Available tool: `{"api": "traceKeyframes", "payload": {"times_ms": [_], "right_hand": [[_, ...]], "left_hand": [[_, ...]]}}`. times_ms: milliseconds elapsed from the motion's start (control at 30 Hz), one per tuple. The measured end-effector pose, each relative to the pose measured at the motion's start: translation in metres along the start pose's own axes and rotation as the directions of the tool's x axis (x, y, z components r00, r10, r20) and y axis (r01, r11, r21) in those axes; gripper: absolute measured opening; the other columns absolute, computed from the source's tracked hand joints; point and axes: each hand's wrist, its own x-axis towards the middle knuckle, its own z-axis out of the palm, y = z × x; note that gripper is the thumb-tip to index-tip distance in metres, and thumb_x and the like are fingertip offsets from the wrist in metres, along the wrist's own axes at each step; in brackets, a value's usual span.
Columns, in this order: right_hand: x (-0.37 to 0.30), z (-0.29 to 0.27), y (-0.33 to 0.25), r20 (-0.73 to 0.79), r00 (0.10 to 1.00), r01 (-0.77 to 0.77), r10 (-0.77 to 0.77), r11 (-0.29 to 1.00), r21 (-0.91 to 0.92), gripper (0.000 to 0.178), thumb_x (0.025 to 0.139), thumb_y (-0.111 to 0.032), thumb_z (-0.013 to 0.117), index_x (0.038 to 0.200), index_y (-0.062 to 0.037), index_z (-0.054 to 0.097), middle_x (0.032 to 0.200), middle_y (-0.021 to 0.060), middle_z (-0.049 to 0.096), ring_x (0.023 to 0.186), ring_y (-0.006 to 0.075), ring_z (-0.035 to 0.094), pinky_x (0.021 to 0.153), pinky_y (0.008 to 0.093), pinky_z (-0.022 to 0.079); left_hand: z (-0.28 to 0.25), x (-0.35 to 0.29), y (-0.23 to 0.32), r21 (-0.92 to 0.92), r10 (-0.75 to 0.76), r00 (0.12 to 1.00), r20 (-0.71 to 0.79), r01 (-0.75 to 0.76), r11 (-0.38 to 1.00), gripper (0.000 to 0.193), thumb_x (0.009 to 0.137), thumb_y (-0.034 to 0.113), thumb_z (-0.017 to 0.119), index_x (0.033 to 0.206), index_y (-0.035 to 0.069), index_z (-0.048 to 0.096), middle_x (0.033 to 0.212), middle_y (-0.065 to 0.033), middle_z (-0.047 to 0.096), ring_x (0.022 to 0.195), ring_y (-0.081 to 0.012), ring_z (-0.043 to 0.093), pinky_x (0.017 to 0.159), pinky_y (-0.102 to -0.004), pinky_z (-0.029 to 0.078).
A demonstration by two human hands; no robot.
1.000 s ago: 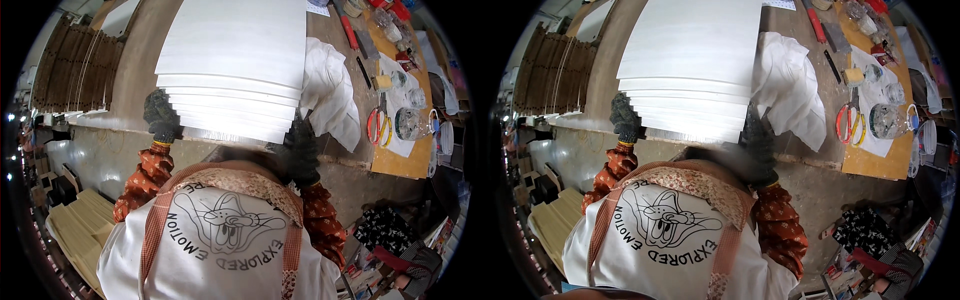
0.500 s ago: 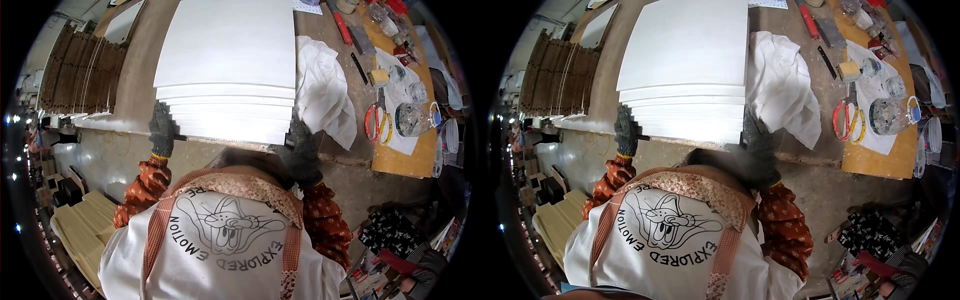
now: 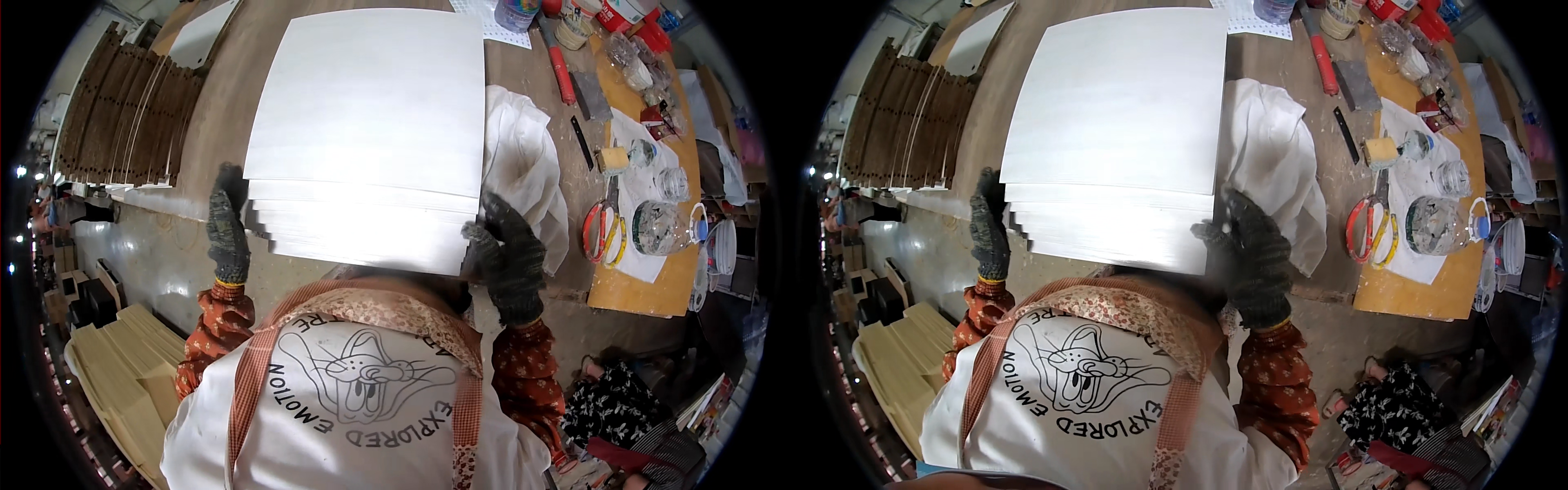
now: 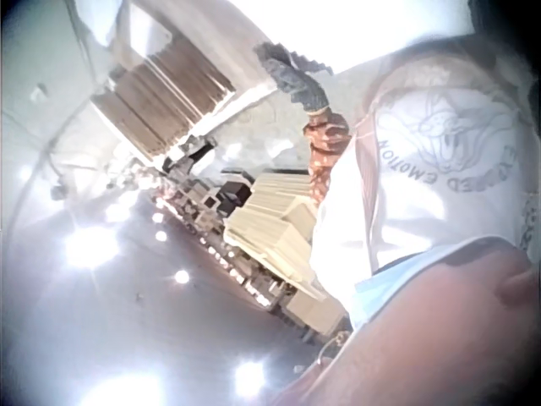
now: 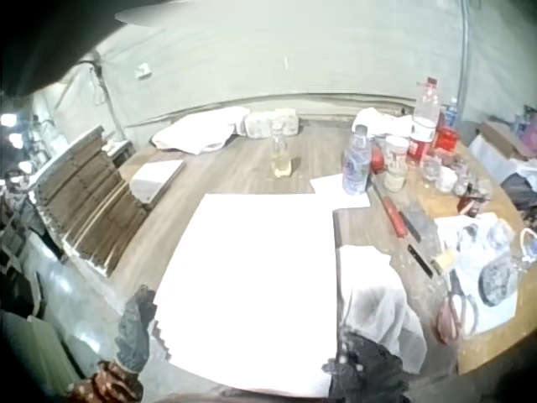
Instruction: The person wipes white furniture panels with a cloth and a sponge-like block, stacking them on a table and moving them aside in a workshop environment.
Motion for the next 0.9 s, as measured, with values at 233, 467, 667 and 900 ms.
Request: {"api": "traceKeyframes", "payload": {"times_ms": [233, 467, 667, 900], "right_hand": [[0.014, 0.018, 0.014, 0.09, 0.908, 0.395, -0.409, 0.766, -0.507, 0.019, 0.086, -0.012, 0.062, 0.104, -0.0098, 0.065, 0.101, 0.0084, 0.066, 0.082, 0.0242, 0.064, 0.069, 0.0356, 0.053], [0.015, 0.019, 0.025, 0.07, 0.916, 0.392, -0.395, 0.843, -0.369, 0.021, 0.086, 0.0, 0.057, 0.105, -0.0037, 0.063, 0.092, 0.013, 0.066, 0.075, 0.0239, 0.065, 0.065, 0.0333, 0.054], [0.013, 0.022, 0.026, -0.033, 0.926, 0.342, -0.377, 0.871, -0.352, 0.017, 0.088, -0.005, 0.057, 0.103, -0.0037, 0.064, 0.088, 0.0123, 0.067, 0.073, 0.0237, 0.066, 0.064, 0.0334, 0.053], [0.02, 0.016, -0.022, 0.079, 0.992, -0.081, 0.096, 0.981, -0.175, 0.022, 0.088, -0.016, 0.063, 0.104, -0.0014, 0.063, 0.079, 0.0119, 0.065, 0.075, 0.0248, 0.065, 0.069, 0.0344, 0.054]], "left_hand": [[0.057, 0.009, 0.04, 0.237, 0.047, 0.999, -0.008, -0.044, 0.97, 0.048, 0.102, 0.03, 0.034, 0.141, 0.002, 0.038, 0.144, -0.0125, 0.041, 0.131, -0.0231, 0.04, 0.11, -0.0367, 0.031], [0.062, 0.008, 0.037, 0.338, 0.236, 0.972, 0.021, -0.229, 0.913, 0.039, 0.101, 0.018, 0.038, 0.135, -0.002, 0.045, 0.139, -0.0128, 0.048, 0.127, -0.0222, 0.045, 0.107, -0.0344, 0.036], [0.061, 0.01, 0.025, 0.322, 0.296, 0.955, -0.008, -0.278, 0.905, 0.037, 0.101, 0.016, 0.04, 0.131, -0.003, 0.049, 0.137, -0.0143, 0.049, 0.126, -0.0241, 0.046, 0.107, -0.0352, 0.036], [0.051, 0.012, 0.014, 0.264, 0.342, 0.938, 0.048, -0.342, 0.902, 0.042, 0.101, 0.022, 0.039, 0.135, -0.003, 0.044, 0.141, -0.0138, 0.045, 0.131, -0.0248, 0.041, 0.108, -0.0348, 0.033]]}}
